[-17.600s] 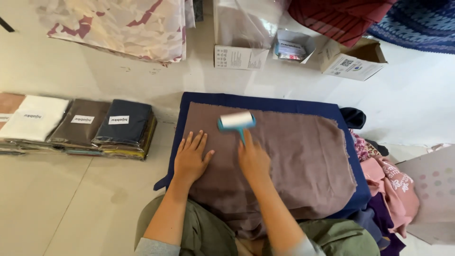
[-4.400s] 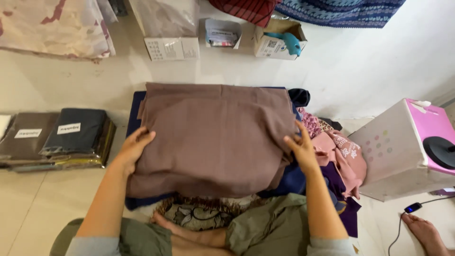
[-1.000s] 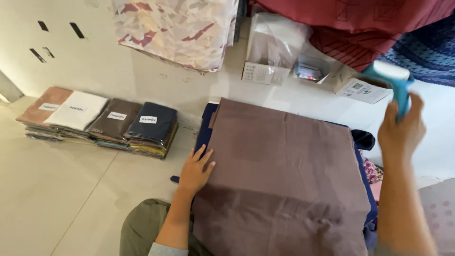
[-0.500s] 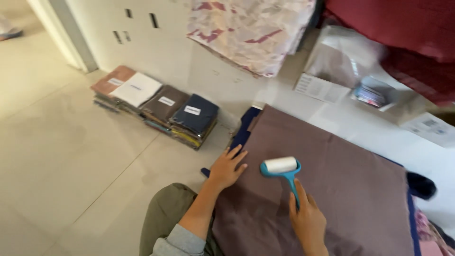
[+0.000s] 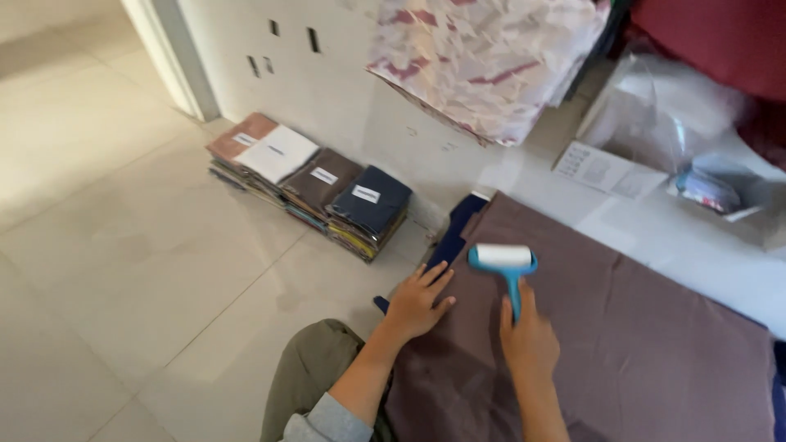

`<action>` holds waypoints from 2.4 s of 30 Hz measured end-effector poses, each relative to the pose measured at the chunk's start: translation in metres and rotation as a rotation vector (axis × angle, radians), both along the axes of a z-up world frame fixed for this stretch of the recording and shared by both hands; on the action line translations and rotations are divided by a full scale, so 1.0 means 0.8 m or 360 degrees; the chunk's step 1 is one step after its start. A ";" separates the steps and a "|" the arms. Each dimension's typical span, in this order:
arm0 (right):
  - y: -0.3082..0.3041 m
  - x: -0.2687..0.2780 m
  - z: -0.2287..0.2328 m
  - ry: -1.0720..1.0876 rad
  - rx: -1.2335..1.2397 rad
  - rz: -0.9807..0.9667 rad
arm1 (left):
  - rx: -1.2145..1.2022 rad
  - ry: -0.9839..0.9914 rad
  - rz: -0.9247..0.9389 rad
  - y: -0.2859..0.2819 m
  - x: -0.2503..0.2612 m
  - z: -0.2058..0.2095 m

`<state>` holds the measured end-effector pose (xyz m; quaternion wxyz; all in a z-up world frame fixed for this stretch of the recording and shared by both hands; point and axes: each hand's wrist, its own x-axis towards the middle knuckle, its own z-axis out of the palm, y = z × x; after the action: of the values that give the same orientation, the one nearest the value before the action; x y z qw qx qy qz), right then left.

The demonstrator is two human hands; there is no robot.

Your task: Unfolding a piece of fabric and using a lint roller to remove debris from its surface.

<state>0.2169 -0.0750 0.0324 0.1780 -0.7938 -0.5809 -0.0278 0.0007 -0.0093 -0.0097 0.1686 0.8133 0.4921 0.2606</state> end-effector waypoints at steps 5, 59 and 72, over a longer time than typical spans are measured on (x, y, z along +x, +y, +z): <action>-0.184 0.036 -0.100 -0.0005 -0.0145 -0.0467 | 0.0003 0.0295 0.0117 -0.010 0.005 0.038; -0.132 0.089 -0.019 -0.0042 0.0269 -0.0283 | 0.0191 0.0349 -0.0218 0.013 0.059 0.001; -0.171 0.147 -0.012 -0.0417 0.0244 -0.0568 | 0.0026 0.0374 -0.0213 0.011 0.063 0.022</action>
<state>0.3345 -0.2121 0.0227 0.1533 -0.8577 -0.4457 -0.2056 0.0511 -0.0005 0.0076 0.1200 0.8706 0.4511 0.1558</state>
